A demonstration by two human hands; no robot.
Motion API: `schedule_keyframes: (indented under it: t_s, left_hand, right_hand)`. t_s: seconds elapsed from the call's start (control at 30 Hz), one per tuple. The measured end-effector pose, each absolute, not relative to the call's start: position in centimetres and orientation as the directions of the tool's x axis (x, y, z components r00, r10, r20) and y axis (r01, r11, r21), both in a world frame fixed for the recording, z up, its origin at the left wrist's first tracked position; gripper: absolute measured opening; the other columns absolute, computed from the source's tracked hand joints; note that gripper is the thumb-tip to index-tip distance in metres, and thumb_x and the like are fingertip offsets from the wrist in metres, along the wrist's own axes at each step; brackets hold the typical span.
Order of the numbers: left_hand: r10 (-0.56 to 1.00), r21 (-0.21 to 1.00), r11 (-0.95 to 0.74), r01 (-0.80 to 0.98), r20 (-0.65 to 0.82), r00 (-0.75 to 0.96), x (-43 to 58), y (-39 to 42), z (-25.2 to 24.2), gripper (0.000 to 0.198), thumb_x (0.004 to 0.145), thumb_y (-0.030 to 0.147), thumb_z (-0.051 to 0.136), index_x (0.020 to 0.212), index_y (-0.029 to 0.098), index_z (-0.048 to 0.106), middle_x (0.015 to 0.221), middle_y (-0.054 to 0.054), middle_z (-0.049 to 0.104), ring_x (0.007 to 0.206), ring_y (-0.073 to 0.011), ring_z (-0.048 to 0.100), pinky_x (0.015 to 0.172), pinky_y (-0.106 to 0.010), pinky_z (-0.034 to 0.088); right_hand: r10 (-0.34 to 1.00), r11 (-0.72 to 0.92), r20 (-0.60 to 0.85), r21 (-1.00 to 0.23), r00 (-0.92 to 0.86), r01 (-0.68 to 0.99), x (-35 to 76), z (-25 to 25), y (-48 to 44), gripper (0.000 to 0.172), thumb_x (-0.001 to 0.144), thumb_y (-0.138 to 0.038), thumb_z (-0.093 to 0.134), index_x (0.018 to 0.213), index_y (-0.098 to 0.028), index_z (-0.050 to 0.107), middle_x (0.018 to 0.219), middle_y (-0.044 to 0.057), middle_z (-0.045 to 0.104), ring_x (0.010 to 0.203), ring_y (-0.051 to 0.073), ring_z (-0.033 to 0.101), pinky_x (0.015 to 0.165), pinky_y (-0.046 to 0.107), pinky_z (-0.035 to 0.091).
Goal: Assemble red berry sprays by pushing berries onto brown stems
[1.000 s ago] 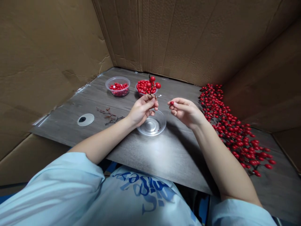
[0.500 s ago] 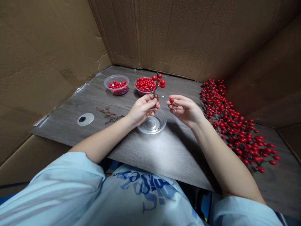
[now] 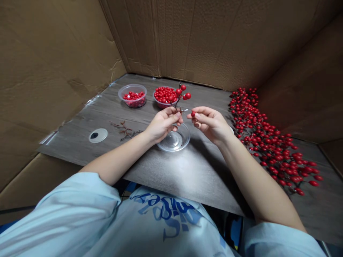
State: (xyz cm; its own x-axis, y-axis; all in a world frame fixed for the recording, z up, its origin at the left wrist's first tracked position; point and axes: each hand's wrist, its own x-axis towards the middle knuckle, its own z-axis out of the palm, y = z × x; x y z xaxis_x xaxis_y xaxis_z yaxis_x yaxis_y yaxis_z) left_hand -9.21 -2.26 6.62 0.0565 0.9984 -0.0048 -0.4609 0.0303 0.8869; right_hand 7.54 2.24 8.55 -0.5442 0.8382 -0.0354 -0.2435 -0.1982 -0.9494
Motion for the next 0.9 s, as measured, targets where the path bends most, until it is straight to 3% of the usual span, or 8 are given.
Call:
schedule_keyframes:
  t_s: [0.17, 0.37, 0.67, 0.9]
  left_hand:
    - [0.998, 0.892, 0.019, -0.451, 0.009, 0.060, -9.2, -2.2, 6.5, 0.050, 0.055, 0.037, 0.081, 0.086, 0.014, 0.050, 0.060, 0.004, 0.058, 0.051, -0.0040, 0.052, 0.041, -0.013, 0.037]
    - [0.998, 0.906, 0.032, -0.423, -0.009, 0.056, -9.3, -2.2, 6.4, 0.049, 0.054, 0.038, 0.082, 0.083, 0.012, 0.052, 0.058, 0.004, 0.056, 0.048, -0.0038, 0.049, 0.040, -0.013, 0.037]
    - [0.991, 0.937, 0.020, -0.348, 0.027, 0.130, -9.2, -2.3, 6.4, 0.046, 0.056, 0.046, 0.079, 0.074, 0.011, 0.054, 0.056, 0.004, 0.050, 0.047, -0.0035, 0.046, 0.038, -0.013, 0.036]
    - [0.968, 0.951, 0.070, -0.301, 0.008, 0.250, -9.3, -2.5, 6.4, 0.045, 0.056, 0.046, 0.079, 0.067, 0.011, 0.053, 0.054, 0.003, 0.049, 0.046, -0.0034, 0.045, 0.038, -0.013, 0.035]
  right_hand:
    - [0.899, 0.011, 0.095, -0.981, -0.428, -0.194, 7.1, 8.2, 1.6, 0.031, 0.059, -0.033, 0.079, 0.083, -0.018, 0.066, 0.081, 0.003, 0.069, 0.068, 0.010, 0.059, 0.062, 0.023, 0.045]
    - [0.906, 0.216, 0.264, -0.961, -0.331, -0.174, 7.0, 8.0, 1.5, 0.017, 0.065, -0.028, 0.076, 0.079, -0.020, 0.070, 0.079, 0.001, 0.068, 0.065, 0.008, 0.055, 0.056, 0.021, 0.041]
    - [0.930, 0.103, 0.142, -0.986, -0.339, -0.129, 7.0, 7.5, 1.6, 0.026, 0.056, -0.033, 0.080, 0.076, -0.019, 0.071, 0.076, 0.002, 0.067, 0.063, 0.010, 0.053, 0.052, 0.023, 0.038]
    - [0.925, 0.003, 0.081, -0.979, -0.372, -0.204, 6.6, 7.4, 1.2, 0.025, 0.053, -0.032, 0.081, 0.071, -0.019, 0.071, 0.070, 0.000, 0.065, 0.055, 0.006, 0.045, 0.051, 0.022, 0.034]
